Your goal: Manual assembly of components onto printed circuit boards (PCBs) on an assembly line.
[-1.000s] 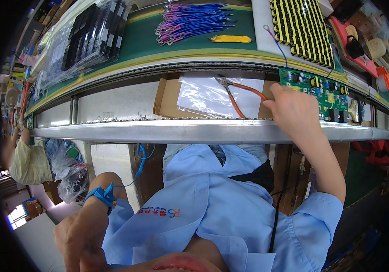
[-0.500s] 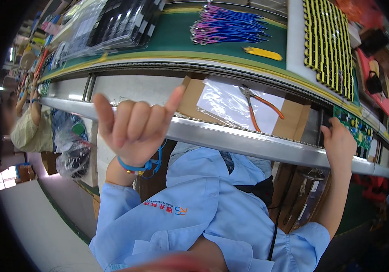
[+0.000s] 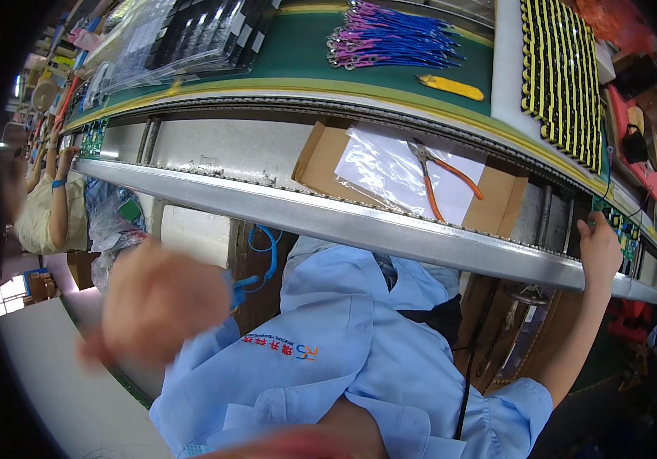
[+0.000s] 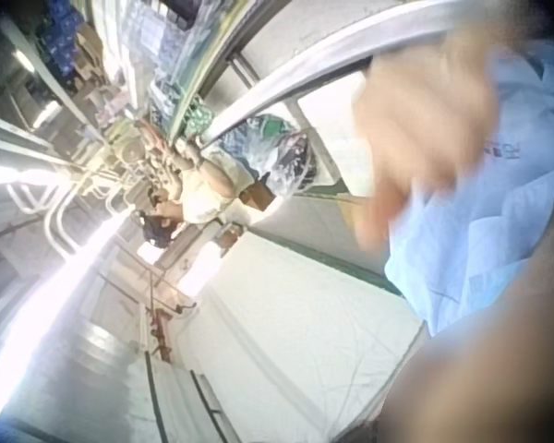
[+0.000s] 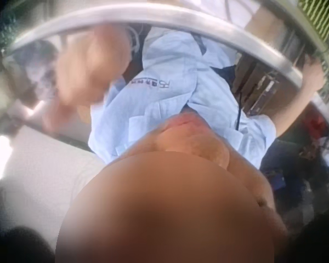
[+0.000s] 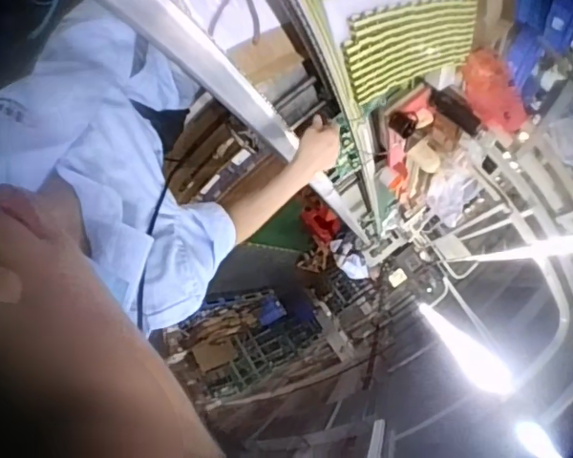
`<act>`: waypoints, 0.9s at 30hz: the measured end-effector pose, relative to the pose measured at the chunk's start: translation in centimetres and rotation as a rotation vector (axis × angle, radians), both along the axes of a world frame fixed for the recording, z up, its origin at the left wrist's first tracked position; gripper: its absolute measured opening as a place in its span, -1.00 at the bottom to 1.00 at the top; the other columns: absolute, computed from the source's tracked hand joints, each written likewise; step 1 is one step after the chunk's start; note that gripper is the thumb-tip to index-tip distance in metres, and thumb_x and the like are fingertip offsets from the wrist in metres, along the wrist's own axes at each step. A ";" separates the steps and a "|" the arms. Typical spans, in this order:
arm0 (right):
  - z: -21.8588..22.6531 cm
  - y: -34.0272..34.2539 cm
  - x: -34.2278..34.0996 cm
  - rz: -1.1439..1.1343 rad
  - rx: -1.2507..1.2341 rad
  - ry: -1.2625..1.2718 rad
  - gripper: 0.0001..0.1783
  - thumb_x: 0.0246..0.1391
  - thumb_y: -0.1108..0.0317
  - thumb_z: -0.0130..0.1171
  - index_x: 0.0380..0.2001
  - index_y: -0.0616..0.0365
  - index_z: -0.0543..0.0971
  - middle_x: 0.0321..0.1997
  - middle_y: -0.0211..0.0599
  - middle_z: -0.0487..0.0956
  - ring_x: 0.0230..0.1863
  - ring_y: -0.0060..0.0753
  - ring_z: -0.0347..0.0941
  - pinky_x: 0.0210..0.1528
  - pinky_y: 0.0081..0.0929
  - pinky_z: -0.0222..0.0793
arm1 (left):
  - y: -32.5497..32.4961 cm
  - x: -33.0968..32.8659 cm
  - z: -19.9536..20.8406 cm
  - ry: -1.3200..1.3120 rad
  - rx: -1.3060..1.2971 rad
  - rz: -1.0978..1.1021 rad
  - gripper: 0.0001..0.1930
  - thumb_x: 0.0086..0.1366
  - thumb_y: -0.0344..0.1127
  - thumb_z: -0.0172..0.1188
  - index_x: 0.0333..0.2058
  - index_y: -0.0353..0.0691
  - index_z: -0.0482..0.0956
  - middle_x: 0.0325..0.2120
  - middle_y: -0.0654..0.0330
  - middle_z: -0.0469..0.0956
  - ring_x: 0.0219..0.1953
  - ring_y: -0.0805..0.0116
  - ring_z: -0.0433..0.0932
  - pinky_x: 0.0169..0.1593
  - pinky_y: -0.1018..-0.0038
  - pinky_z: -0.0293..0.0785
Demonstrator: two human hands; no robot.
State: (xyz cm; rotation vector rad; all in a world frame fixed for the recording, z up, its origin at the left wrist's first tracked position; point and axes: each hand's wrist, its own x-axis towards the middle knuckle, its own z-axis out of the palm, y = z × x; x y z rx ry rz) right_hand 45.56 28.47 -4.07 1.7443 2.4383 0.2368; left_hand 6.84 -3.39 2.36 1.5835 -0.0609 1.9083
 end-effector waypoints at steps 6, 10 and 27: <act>0.4 1.4 0.8 -0.158 -0.076 -0.024 -0.66 0.17 0.06 0.13 -0.08 -0.01 0.55 -0.29 -0.12 0.66 -0.18 0.06 0.58 -0.21 -0.04 0.44 | -4.5 3.7 3.4 -0.155 0.746 0.298 -0.71 0.01 -0.79 0.08 -0.34 -0.44 0.71 -0.27 -0.05 0.68 -0.54 0.52 0.51 -0.55 0.73 0.25; -0.5 2.0 4.5 -0.155 0.037 -0.086 -0.65 0.17 0.05 0.14 -0.08 -0.01 0.55 -0.27 -0.10 0.65 -0.19 0.06 0.57 -0.22 -0.04 0.43 | -9.7 4.5 1.0 -0.282 0.716 0.589 -0.65 -0.04 -0.81 0.07 -0.28 -0.48 0.70 -0.23 -0.06 0.68 -0.65 0.58 0.37 -0.57 0.72 0.17; 3.0 -3.4 -9.3 0.302 0.104 0.270 -0.64 0.15 0.13 0.21 -0.02 -0.03 0.56 -0.41 -0.26 0.63 -0.39 -0.09 0.56 -0.35 -0.20 0.41 | -6.0 3.0 3.9 -0.096 0.350 0.260 -0.88 0.08 -0.63 0.25 -0.53 -0.28 0.71 -0.39 0.09 0.60 -0.23 0.47 0.56 0.19 0.49 0.39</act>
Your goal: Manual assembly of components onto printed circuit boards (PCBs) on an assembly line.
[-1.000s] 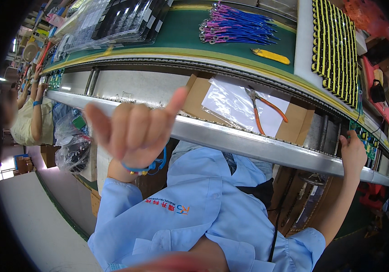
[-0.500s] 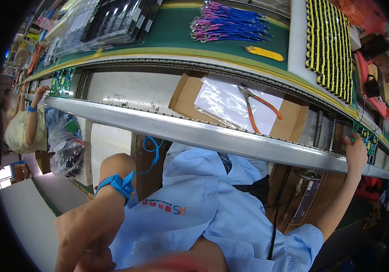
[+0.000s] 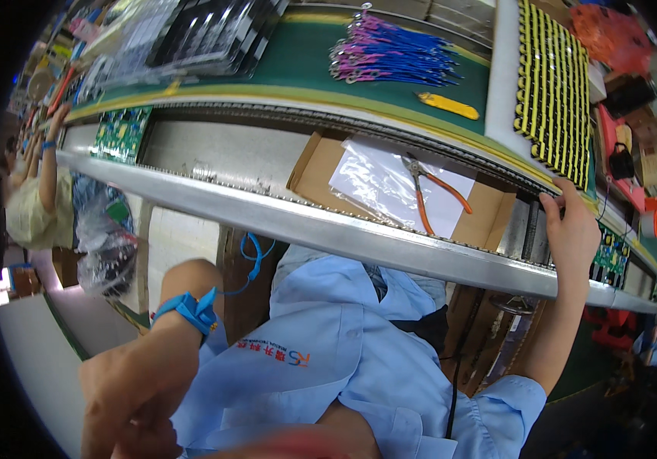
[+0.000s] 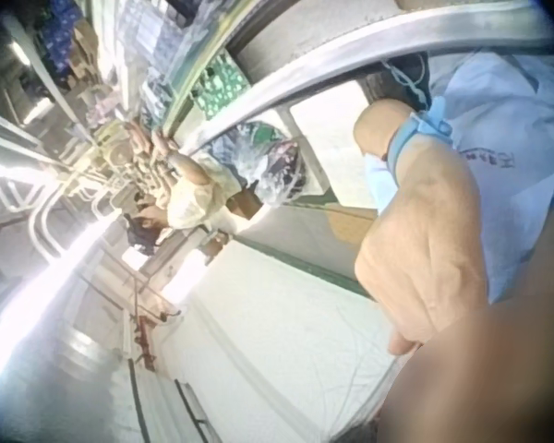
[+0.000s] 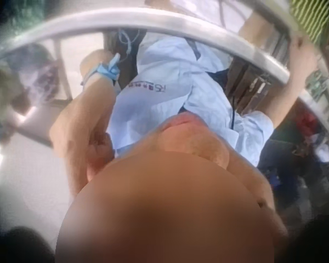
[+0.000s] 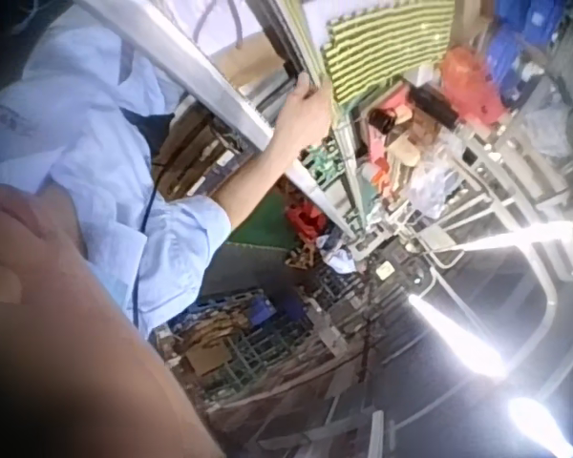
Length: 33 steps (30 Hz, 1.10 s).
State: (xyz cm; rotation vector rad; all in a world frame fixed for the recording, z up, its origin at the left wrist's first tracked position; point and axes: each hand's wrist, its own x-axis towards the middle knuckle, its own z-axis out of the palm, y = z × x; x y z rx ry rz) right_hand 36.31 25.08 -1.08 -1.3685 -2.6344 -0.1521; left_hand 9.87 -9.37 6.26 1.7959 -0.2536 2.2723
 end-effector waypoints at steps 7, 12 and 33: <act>-0.1 -0.5 -6.8 0.167 -0.041 0.067 -0.66 0.12 0.19 0.24 -0.04 -0.03 0.57 -0.41 -0.27 0.62 -0.36 -0.10 0.57 -0.34 -0.25 0.43 | -0.1 -0.7 -0.8 0.016 0.050 0.553 -0.87 0.11 -0.62 0.21 -0.51 -0.31 0.71 -0.15 -0.11 0.65 0.04 0.35 0.59 0.27 0.38 0.35; 0.6 2.4 -9.5 0.233 0.006 0.154 -0.68 0.14 0.19 0.20 -0.03 -0.04 0.56 -0.39 -0.31 0.64 -0.34 -0.12 0.58 -0.34 -0.25 0.43 | 1.5 -2.3 -0.7 0.034 0.042 0.200 -0.75 0.09 -0.65 0.19 -0.72 -0.26 0.55 -0.58 0.17 0.61 -0.44 0.45 0.57 0.26 0.38 0.36; -5.0 6.6 -6.3 0.406 0.333 0.001 -0.63 0.29 0.31 0.08 0.13 0.14 0.49 0.08 -0.15 0.55 0.08 -0.06 0.48 0.06 -0.30 0.40 | -3.1 -7.0 -2.4 0.027 0.200 0.563 -0.56 0.21 -0.56 0.14 -0.86 -0.15 0.44 -0.81 0.32 0.47 -0.73 0.55 0.35 0.33 0.31 0.32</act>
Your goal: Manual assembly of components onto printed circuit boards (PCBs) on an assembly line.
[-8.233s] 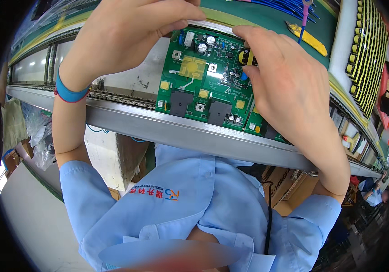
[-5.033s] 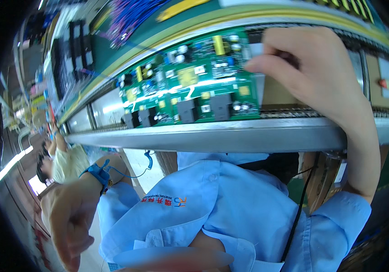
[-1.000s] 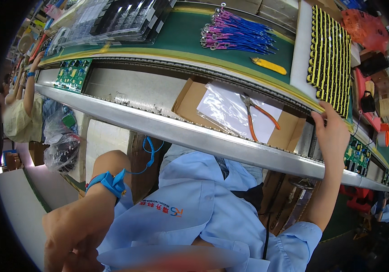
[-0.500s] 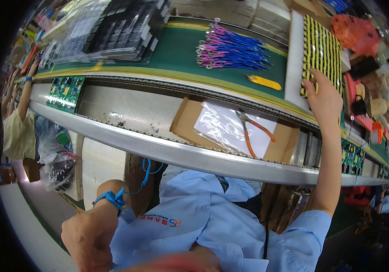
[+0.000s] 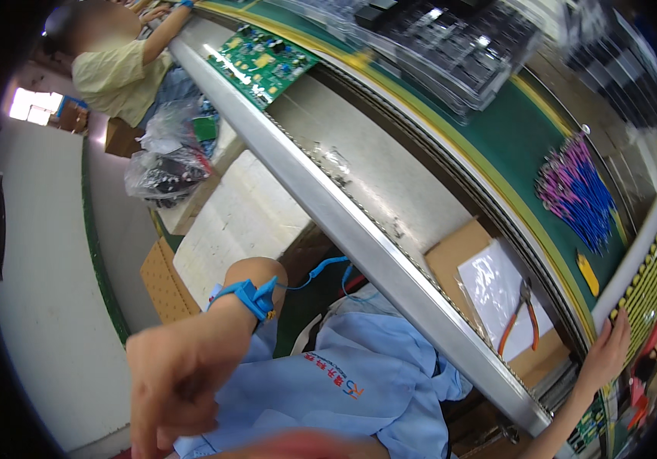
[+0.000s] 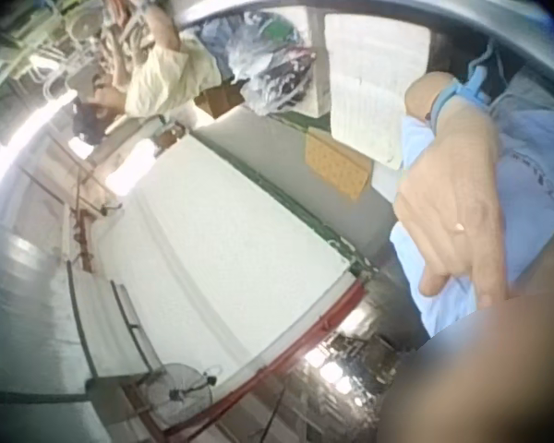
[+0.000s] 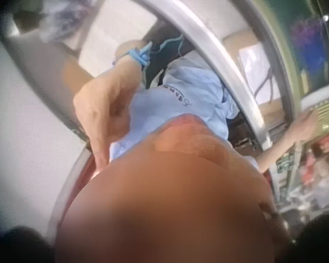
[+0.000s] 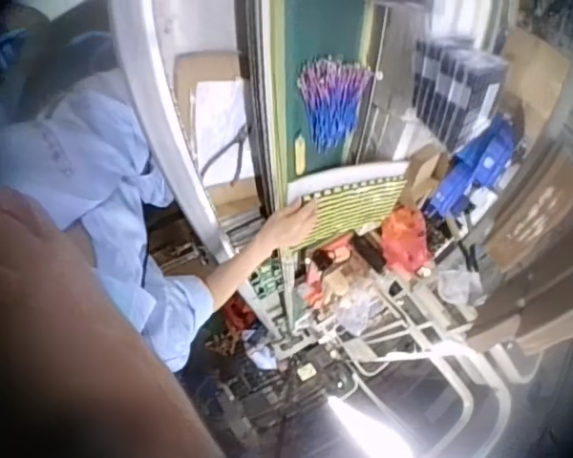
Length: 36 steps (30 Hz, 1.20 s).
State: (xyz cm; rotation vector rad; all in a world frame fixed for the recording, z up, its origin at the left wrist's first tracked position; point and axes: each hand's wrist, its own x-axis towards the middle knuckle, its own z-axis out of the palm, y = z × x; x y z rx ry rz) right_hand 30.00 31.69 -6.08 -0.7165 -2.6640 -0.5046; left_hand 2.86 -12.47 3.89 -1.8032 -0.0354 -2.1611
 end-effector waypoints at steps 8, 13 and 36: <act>0.6 0.7 -0.2 -0.081 0.096 -0.059 -0.59 0.28 0.22 0.09 0.14 0.10 0.49 0.12 -0.23 0.52 0.12 -0.13 0.45 0.09 -0.26 0.33 | -7.1 -24.3 -6.5 -0.623 -0.529 1.475 -0.88 0.34 -0.41 0.08 -0.31 -0.31 0.57 -0.43 0.15 0.54 -0.37 0.33 0.50 -0.07 0.51 0.47; -0.3 1.6 0.8 -0.047 0.053 -0.032 -0.59 0.28 0.27 0.08 0.17 0.09 0.48 0.11 -0.20 0.52 0.09 -0.12 0.46 0.08 -0.25 0.33 | -17.1 -39.2 -13.7 -1.026 -1.078 2.040 -0.38 0.36 0.07 0.03 0.17 -0.34 0.31 -0.11 0.04 0.63 0.05 0.12 0.54 0.19 0.14 0.25; 2.3 -0.6 -1.1 0.023 -0.188 0.070 -0.63 0.03 0.52 0.18 -0.05 0.22 0.42 -0.05 0.00 0.45 0.01 0.12 0.38 0.04 -0.19 0.33 | -8.8 -23.2 -12.0 -0.365 -1.653 1.697 -0.60 0.46 0.01 -0.11 0.04 -0.07 0.53 -0.31 0.31 0.70 -0.13 0.36 0.61 0.34 0.02 -0.14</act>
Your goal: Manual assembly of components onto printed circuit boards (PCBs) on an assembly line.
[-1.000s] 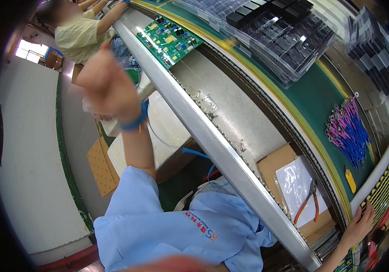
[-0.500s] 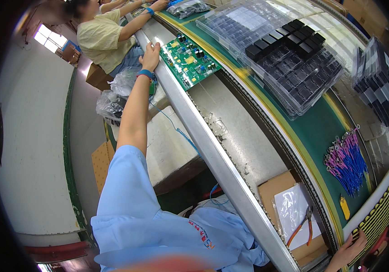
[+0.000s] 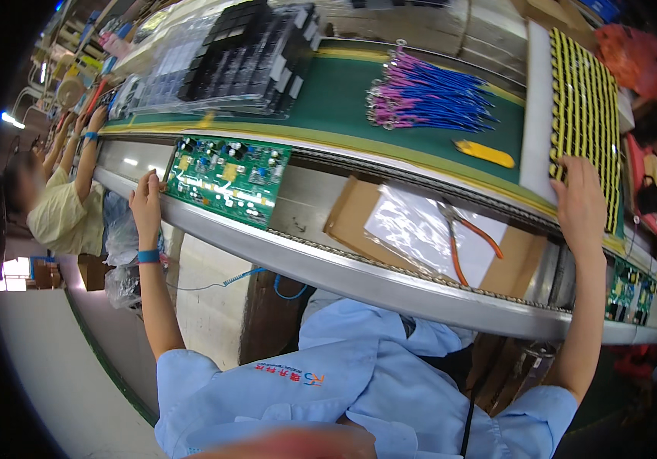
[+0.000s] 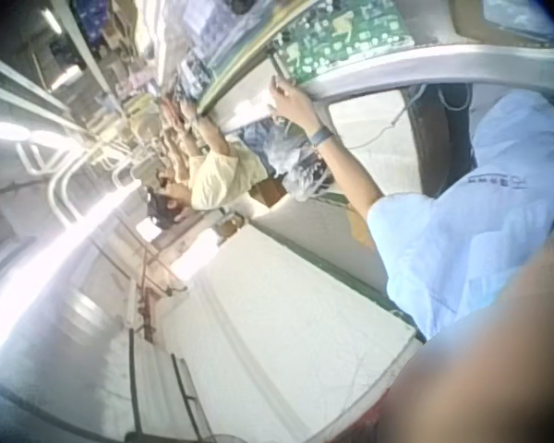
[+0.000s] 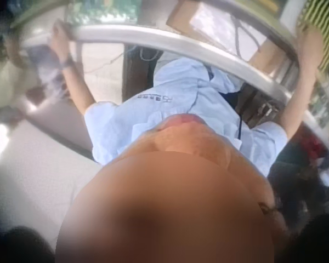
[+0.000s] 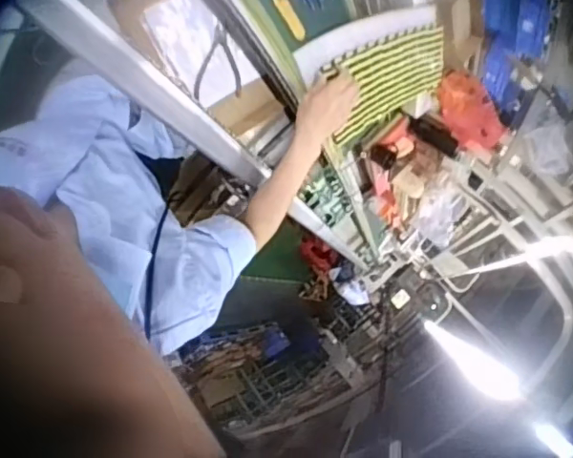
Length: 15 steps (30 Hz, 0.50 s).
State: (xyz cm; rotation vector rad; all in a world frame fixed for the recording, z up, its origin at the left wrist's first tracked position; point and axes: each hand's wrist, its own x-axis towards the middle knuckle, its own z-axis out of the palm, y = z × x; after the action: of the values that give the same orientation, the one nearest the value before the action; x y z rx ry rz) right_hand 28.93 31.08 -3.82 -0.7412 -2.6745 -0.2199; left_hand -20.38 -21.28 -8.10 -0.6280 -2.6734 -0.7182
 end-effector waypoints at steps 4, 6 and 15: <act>-0.4 1.1 1.2 -0.010 -0.419 0.300 -0.67 0.17 0.49 0.13 0.01 0.23 0.39 -0.04 -0.16 0.50 -0.06 -0.17 0.49 -0.04 -0.34 0.41 | 5.8 7.1 2.8 0.009 -0.193 -0.295 -0.68 0.44 -0.09 0.00 -0.08 -0.15 0.59 -0.45 0.23 0.67 -0.31 0.33 0.63 0.34 0.11 -0.04; -0.6 1.4 1.6 0.093 -0.936 0.684 -0.63 0.29 0.42 0.05 0.13 0.23 0.33 -0.04 -0.28 0.52 -0.03 -0.40 0.53 -0.13 -0.52 0.50 | 8.4 10.4 3.6 0.032 -0.215 -0.417 -0.70 0.42 -0.12 0.05 -0.11 -0.18 0.61 -0.49 0.20 0.65 -0.36 0.30 0.62 0.33 0.13 -0.01; 1.0 -1.6 1.1 0.125 -1.742 0.979 -0.53 0.25 0.34 0.08 0.16 0.35 0.38 -0.04 -0.17 0.56 -0.21 -0.51 0.52 -0.47 -0.73 0.43 | 18.5 18.0 8.0 0.409 -0.377 -0.721 -0.74 0.28 -0.22 0.23 -0.11 -0.19 0.56 -0.51 0.27 0.58 -0.33 0.28 0.58 0.23 0.13 0.14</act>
State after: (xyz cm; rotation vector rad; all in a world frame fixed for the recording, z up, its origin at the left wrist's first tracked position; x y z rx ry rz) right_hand 30.01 29.51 -2.78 -0.6749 -1.3487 2.0411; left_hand -2.39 -2.79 -0.15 -1.6762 -2.1771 -0.1805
